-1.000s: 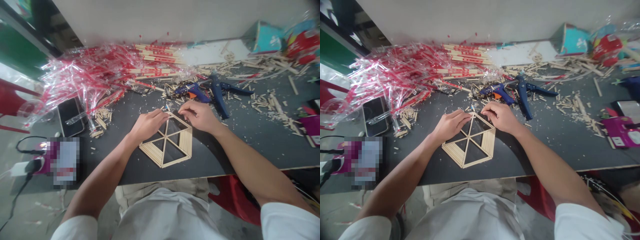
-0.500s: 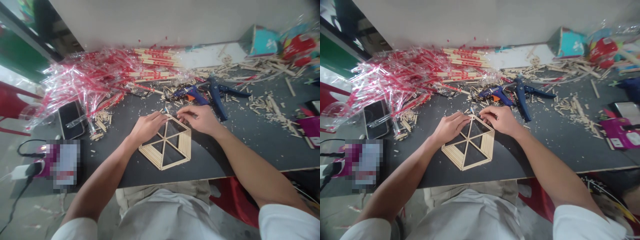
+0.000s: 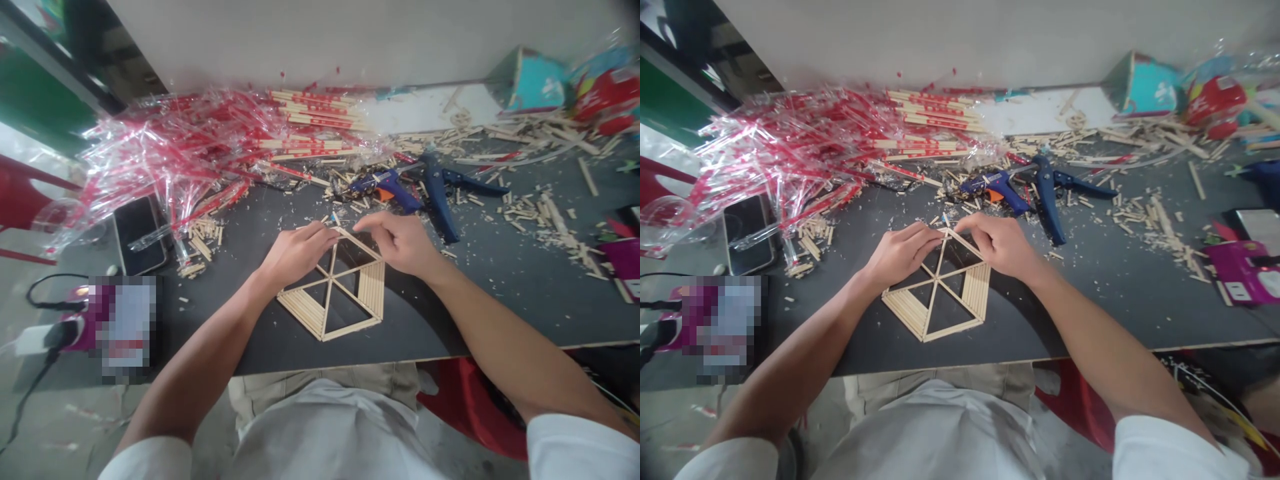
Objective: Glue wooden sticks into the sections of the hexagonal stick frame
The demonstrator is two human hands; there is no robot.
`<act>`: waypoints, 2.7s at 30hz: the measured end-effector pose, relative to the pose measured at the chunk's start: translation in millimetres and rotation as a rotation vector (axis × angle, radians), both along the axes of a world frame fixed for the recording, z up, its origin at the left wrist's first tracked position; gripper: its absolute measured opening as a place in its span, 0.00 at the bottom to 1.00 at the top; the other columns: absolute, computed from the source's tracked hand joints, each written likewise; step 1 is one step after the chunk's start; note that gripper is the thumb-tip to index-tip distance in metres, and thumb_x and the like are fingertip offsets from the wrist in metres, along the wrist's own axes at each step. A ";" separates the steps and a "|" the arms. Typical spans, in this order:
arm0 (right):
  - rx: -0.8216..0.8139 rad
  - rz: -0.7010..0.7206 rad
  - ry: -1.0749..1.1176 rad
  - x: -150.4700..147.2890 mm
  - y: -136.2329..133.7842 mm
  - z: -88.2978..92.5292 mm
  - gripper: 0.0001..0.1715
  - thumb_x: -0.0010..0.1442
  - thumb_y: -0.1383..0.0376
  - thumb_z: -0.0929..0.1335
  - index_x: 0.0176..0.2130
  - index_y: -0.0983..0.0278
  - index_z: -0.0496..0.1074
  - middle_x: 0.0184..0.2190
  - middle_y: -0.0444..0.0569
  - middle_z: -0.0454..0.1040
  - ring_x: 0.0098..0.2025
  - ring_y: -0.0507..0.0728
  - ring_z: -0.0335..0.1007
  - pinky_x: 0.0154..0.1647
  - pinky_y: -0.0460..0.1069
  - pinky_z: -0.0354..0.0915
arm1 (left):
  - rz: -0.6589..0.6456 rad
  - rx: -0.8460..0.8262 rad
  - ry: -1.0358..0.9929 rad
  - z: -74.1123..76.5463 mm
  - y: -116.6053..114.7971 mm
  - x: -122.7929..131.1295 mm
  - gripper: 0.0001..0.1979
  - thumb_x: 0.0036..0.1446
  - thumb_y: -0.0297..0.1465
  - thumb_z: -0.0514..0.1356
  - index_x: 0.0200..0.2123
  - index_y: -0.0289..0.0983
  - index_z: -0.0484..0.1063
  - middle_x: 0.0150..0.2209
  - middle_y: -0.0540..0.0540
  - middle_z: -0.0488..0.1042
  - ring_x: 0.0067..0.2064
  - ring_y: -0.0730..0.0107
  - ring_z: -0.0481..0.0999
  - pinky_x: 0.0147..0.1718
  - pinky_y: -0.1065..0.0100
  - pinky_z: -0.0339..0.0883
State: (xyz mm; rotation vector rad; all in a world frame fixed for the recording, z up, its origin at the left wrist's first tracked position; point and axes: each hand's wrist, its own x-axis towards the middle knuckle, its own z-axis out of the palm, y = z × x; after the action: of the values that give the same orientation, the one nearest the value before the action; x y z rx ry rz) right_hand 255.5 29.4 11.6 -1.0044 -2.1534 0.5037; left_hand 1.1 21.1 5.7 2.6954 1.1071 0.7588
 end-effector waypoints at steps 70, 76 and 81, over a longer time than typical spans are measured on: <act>-0.589 0.238 0.380 -14.4 -8.2 -0.7 0.22 0.72 0.47 0.67 0.48 0.63 0.73 0.20 0.37 0.69 0.20 0.47 0.63 0.21 0.44 0.57 | 0.053 0.093 -0.429 19.7 -16.5 16.2 0.07 0.69 0.29 0.63 0.40 0.36 0.82 0.30 0.49 0.82 0.27 0.80 0.77 0.27 0.77 0.65; -0.572 0.214 0.381 -15.5 -7.2 3.2 0.21 0.72 0.48 0.68 0.47 0.62 0.72 0.20 0.37 0.69 0.19 0.47 0.62 0.20 0.44 0.56 | 0.038 0.004 -0.415 16.1 -15.4 17.0 0.09 0.68 0.35 0.66 0.44 0.36 0.83 0.33 0.46 0.85 0.30 0.78 0.81 0.29 0.77 0.70; -0.554 0.210 0.327 -15.9 -8.5 3.9 0.22 0.72 0.47 0.66 0.47 0.62 0.72 0.20 0.38 0.70 0.20 0.48 0.65 0.21 0.45 0.58 | 0.035 0.027 -0.417 5.2 -17.9 23.4 0.09 0.71 0.35 0.62 0.44 0.39 0.82 0.31 0.48 0.84 0.30 0.77 0.80 0.31 0.75 0.72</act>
State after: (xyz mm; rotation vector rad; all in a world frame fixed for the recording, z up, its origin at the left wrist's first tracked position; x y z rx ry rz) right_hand 239.7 20.8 15.5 -0.8955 -1.8632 1.3215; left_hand 24.5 3.2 10.9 2.3806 1.0423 1.2737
